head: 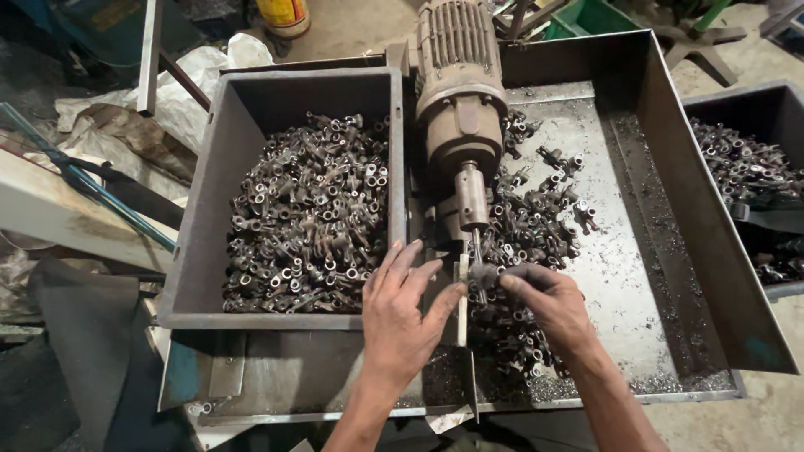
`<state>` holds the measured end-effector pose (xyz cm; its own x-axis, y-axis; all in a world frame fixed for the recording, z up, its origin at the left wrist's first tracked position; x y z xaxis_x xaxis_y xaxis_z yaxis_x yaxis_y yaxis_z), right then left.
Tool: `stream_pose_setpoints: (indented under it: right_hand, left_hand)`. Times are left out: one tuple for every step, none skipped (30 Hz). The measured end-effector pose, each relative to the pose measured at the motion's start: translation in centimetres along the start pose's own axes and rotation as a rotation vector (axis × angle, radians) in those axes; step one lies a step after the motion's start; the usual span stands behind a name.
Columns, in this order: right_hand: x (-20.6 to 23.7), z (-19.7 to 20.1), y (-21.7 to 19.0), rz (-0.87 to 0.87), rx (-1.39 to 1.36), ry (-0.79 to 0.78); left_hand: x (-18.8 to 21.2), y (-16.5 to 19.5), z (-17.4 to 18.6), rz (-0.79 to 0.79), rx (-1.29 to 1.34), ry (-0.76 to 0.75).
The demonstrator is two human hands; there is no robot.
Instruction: The person picks small metal castings from a bin and holds each one under a bench-mounted drilling machine, operating the machine to work the part, then places the finished piece into a side bin. The person repeats this cycle continuously, occasionally rearranging parts in the bins by hand.
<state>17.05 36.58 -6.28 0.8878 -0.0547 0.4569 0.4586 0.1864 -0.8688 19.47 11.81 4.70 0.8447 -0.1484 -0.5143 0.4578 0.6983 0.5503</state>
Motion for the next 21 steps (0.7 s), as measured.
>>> stream_pose_setpoints:
  right_hand:
    - [0.1, -0.2, -0.1, 0.021, -0.237, -0.084]
    - [0.1, -0.3, -0.2, 0.046, -0.470, -0.171]
    - [0.2, -0.4, -0.4, 0.068, -0.703, -0.259]
    - [0.1, -0.4, -0.1, 0.046, -0.667, -0.214]
    - [-0.1, -0.4, 0.2, 0.025, -0.631, -0.169]
    - [-0.2, -0.3, 0.4, 0.009, -0.596, -0.123]
    - [-0.1, -0.3, 0.7, -0.014, -0.529, -0.111]
    - [0.0, -0.3, 1.0, -0.035, -0.463, -0.100]
    - [0.0, -0.3, 1.2, -0.053, -0.394, -0.093]
    - [0.2, -0.7, 0.8, 0.022, -0.580, -0.224]
    - [0.6, -1.1, 0.3, 0.086, -0.770, -0.354]
    - [0.9, -1.2, -0.2, 0.157, -0.957, -0.483]
    - [0.5, -1.1, 0.5, 0.091, -0.709, -0.329]
    - [0.0, -0.7, 1.2, 0.027, -0.460, -0.174]
    - [-0.3, -0.1, 1.6, -0.035, -0.213, -0.020]
    - [-0.5, -0.5, 1.4, 0.003, -0.427, -0.124]
    - [-0.4, -0.6, 1.1, 0.035, -0.635, -0.231]
    - [-0.2, -0.8, 0.9, 0.058, -0.845, -0.336]
    - [-0.4, -0.6, 1.4, 0.022, -0.686, -0.242]
    - [-0.7, -0.4, 1.8, -0.007, -0.526, -0.148]
    - [-0.8, -0.1, 2.1, -0.035, -0.367, -0.053]
  left_hand:
    - [-0.1, 0.0, -0.1, 0.000, 0.021, 0.000]
    - [-0.3, -0.1, -0.2, 0.001, 0.042, 0.007]
    - [-0.4, -0.1, -0.3, 0.003, 0.062, 0.012]
    - [-0.5, -0.3, -0.3, 0.015, 0.072, 0.017]
    - [-0.7, -0.4, -0.3, 0.026, 0.083, 0.023]
    - [-0.8, -0.4, -0.3, 0.031, 0.093, 0.030]
    - [-0.8, -0.4, -0.3, 0.030, 0.098, 0.025]
    - [-0.8, -0.4, -0.3, 0.026, 0.101, 0.020]
    - [-0.9, -0.4, -0.2, 0.023, 0.103, 0.022]
    - [-0.8, -0.4, -0.1, 0.014, 0.095, 0.026]
    - [-0.7, -0.3, -0.1, 0.010, 0.089, 0.021]
    - [-0.7, -0.3, -0.1, 0.002, 0.084, 0.019]
    - [-0.6, -0.2, -0.1, 0.000, 0.073, 0.011]
    - [-0.6, -0.2, -0.2, -0.003, 0.062, 0.003]
    - [-0.5, -0.2, -0.2, -0.010, 0.050, -0.005]
    - [-0.5, -0.1, -0.2, -0.028, 0.040, -0.003]
    - [-0.5, 0.0, -0.3, -0.039, 0.031, -0.003]
    - [-0.4, 0.0, -0.3, -0.044, 0.025, -0.009]
    - [-0.3, 0.0, -0.4, -0.039, 0.016, -0.018]
    - [-0.3, -0.1, -0.5, -0.040, 0.006, -0.022]
    - [-0.2, -0.1, -0.6, -0.041, -0.003, -0.028]
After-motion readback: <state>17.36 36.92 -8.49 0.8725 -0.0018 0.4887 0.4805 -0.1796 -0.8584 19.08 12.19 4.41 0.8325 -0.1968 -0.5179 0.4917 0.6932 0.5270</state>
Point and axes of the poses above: each hand's wrist, its own x-axis away from the middle knuckle, its own z-axis out of the back of the hand, y = z × x, the point moved 6 cm from there along -x, towards the middle knuckle, and after that the axes turned 10 degrees about -z, right-handed, at the moved point
